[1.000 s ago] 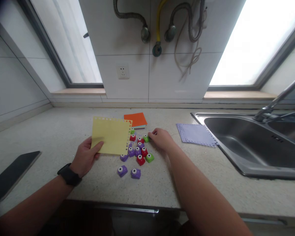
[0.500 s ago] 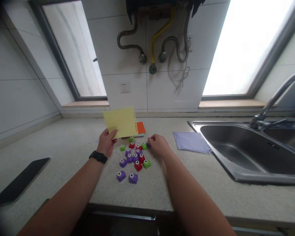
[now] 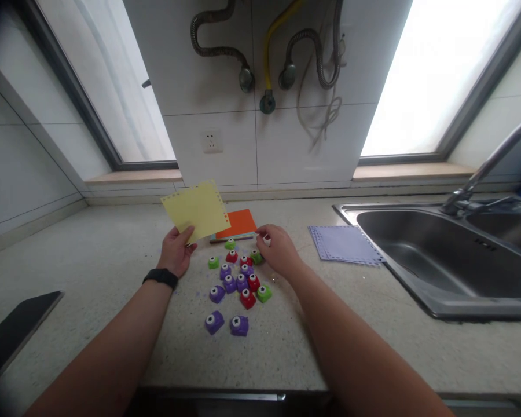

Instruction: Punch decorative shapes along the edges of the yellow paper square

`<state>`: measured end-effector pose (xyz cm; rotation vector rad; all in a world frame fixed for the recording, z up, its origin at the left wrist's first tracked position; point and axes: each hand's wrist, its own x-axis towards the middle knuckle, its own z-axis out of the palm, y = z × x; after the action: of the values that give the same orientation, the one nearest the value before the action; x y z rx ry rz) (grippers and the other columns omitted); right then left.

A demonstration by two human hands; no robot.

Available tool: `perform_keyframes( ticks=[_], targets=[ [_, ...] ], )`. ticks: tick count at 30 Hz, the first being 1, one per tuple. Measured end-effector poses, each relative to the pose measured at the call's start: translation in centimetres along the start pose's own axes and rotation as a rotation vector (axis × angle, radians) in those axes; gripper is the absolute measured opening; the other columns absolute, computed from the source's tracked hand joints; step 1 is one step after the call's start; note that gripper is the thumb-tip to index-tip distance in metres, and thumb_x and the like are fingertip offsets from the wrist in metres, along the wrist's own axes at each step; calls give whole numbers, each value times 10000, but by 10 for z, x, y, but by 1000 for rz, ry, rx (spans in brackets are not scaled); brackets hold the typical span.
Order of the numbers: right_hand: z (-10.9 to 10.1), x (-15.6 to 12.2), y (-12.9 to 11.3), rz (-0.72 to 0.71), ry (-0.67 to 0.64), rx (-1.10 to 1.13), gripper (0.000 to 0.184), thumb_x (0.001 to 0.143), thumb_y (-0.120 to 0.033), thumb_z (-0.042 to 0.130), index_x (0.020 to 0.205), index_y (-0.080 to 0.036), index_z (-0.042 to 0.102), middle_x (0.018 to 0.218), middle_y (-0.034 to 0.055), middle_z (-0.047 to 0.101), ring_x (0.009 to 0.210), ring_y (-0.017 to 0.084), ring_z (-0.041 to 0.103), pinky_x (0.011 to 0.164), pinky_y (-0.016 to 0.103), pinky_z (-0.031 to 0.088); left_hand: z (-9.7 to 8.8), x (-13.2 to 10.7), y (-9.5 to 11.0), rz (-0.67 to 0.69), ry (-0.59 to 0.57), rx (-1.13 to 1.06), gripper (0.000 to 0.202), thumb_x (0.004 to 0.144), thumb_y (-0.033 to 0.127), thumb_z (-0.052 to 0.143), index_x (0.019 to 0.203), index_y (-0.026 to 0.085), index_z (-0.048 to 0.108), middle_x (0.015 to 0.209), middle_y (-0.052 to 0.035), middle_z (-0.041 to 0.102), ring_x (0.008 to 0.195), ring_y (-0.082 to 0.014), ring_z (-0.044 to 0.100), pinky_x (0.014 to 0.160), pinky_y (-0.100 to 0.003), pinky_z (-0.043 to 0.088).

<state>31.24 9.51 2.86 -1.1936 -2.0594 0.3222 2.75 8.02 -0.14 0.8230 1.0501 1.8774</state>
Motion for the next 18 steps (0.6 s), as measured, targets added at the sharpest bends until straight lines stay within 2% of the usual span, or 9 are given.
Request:
perform_keyframes(
  ticks=[3, 8, 11, 14, 18],
  targets=[
    [-5, 6, -8, -65, -77, -49, 206, 920, -152, 550, 1069, -166, 691, 997, 92, 732, 940, 223, 649, 860, 351, 483, 0, 2, -2, -2, -2, -40, 380, 671, 284, 887, 1012, 212, 736, 967, -10, 775, 673, -118, 707, 461, -175, 528],
    [-25, 21, -18, -272, -316, -146, 196, 866, -123, 625, 1017, -219, 704, 1045, 69, 725, 989, 229, 634, 883, 353, 469, 1, 3, -5, -16, -47, -85, 382, 661, 251, 900, 1009, 202, 749, 1006, -25, 784, 738, -148, 739, 495, -197, 588],
    [-38, 23, -21, -363, -367, -267, 213, 902, -127, 585, 1069, -211, 688, 1075, 82, 717, 971, 229, 635, 834, 355, 469, 3, 1, -5, -22, -78, -105, 365, 670, 225, 897, 1004, 191, 755, 1019, -29, 784, 768, -156, 746, 525, -208, 616],
    [-50, 14, -23, -359, -406, -191, 166, 941, -195, 577, 1055, -208, 697, 966, 50, 727, 802, 174, 629, 738, 316, 460, 5, 0, -4, -23, -99, -119, 346, 681, 197, 889, 999, 190, 753, 1009, -20, 784, 760, -143, 743, 539, -195, 621],
    [-63, -4, -21, -361, -614, 6, 166, 952, -316, 607, 933, -206, 730, 818, 21, 714, 706, 144, 605, 649, 279, 439, 7, -2, -4, -38, -131, -115, 356, 683, 171, 886, 1009, 195, 745, 1021, -22, 786, 777, -145, 748, 554, -192, 625]
  ],
)
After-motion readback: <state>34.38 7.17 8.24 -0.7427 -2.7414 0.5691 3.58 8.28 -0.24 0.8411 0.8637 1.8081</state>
